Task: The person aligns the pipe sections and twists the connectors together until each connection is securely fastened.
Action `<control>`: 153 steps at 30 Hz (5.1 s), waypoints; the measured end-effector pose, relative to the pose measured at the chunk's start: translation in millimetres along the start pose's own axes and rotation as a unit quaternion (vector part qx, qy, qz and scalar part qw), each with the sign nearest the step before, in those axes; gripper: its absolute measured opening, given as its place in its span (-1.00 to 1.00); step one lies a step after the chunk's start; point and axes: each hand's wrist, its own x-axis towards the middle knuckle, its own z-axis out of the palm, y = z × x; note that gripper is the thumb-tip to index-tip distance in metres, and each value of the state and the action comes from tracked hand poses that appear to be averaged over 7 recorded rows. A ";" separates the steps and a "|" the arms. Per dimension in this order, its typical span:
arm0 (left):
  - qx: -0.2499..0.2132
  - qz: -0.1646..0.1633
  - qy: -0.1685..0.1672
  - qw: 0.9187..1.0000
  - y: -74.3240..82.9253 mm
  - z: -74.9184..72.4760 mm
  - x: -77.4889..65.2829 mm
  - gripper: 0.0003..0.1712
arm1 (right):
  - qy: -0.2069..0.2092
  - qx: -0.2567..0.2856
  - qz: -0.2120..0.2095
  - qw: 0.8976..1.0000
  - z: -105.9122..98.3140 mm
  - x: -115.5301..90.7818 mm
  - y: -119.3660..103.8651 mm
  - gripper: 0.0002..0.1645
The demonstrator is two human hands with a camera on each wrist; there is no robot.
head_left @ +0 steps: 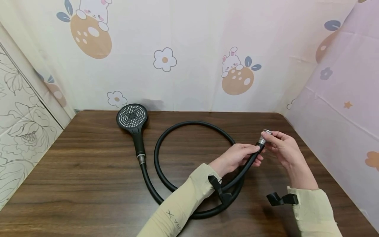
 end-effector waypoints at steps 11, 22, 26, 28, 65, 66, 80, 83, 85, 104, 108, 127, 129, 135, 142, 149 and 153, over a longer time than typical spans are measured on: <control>0.051 -0.025 0.061 0.996 4.3 -3.8 -4.0 -0.80 | 0.007 -0.037 0.043 0.998 -5.0 6.2 4.1 -0.94; 0.124 -0.048 0.142 0.981 3.0 2.8 -7.5 -0.93 | -0.005 -0.017 0.058 0.998 -10.7 11.4 9.8 -0.97; 0.160 -0.049 0.157 0.973 2.8 4.8 -10.3 -0.93 | -0.006 -0.009 0.062 0.998 -12.2 11.8 11.8 -0.95; 0.176 -0.047 0.162 0.970 2.6 4.8 -11.5 -0.92 | -0.004 -0.007 0.065 0.998 -12.5 11.7 12.3 -0.95; 0.245 -0.060 0.173 0.952 -10.3 -6.9 -17.6 -0.88 | -0.041 -0.054 0.099 0.993 -26.2 24.9 31.6 -0.95; 0.244 -0.060 0.174 0.952 -10.7 -7.0 -17.4 -0.88 | -0.042 -0.057 0.098 0.993 -26.4 25.3 32.5 -0.88; 0.270 -0.076 0.188 0.941 -15.8 -8.0 -15.2 -0.84 | -0.066 -0.123 0.093 0.986 -29.8 29.5 44.8 -0.18; 0.280 -0.078 0.190 0.938 -17.4 -7.8 -14.7 -0.80 | -0.063 -0.136 0.099 0.984 -29.0 30.6 47.4 -0.15; 0.289 -0.078 0.189 0.935 -18.5 -7.1 -14.3 -0.79 | -0.058 -0.147 0.103 0.982 -28.9 30.7 49.1 -0.14; 0.355 -0.095 0.215 0.905 -23.4 -7.3 -12.4 -0.79 | -0.049 -0.203 0.104 0.972 -25.1 30.5 61.3 -0.25; 0.354 -0.099 0.218 0.904 -24.1 -7.3 -11.3 -0.80 | -0.046 -0.217 0.106 0.969 -25.3 30.6 61.9 -0.26; 0.337 -0.099 0.214 0.912 -24.8 -8.8 -9.8 -0.83 | -0.027 -0.223 0.109 0.968 -25.5 26.4 57.0 -0.27; 0.329 -0.097 0.210 0.916 -24.6 -9.1 -10.5 -0.85 | -0.018 -0.215 0.108 0.970 -25.0 26.5 56.1 -0.26; 0.302 -0.104 0.200 0.926 -18.2 -12.8 -15.4 -0.89 | 0.007 -0.189 0.081 0.979 -20.4 28.7 55.5 -0.27; 0.291 -0.100 0.187 0.933 -2.8 -24.7 -20.8 -0.93 | 0.031 -0.221 0.034 0.974 -13.8 29.0 54.2 -0.32; 0.331 -0.088 0.183 0.922 8.9 -46.1 -25.6 -0.94 | 0.027 -0.267 -0.006 0.963 -5.6 25.6 51.0 -0.31; 0.356 -0.087 0.184 0.912 13.3 -60.0 -30.6 -0.94 | 0.033 -0.325 -0.028 0.945 3.4 26.4 49.1 -0.34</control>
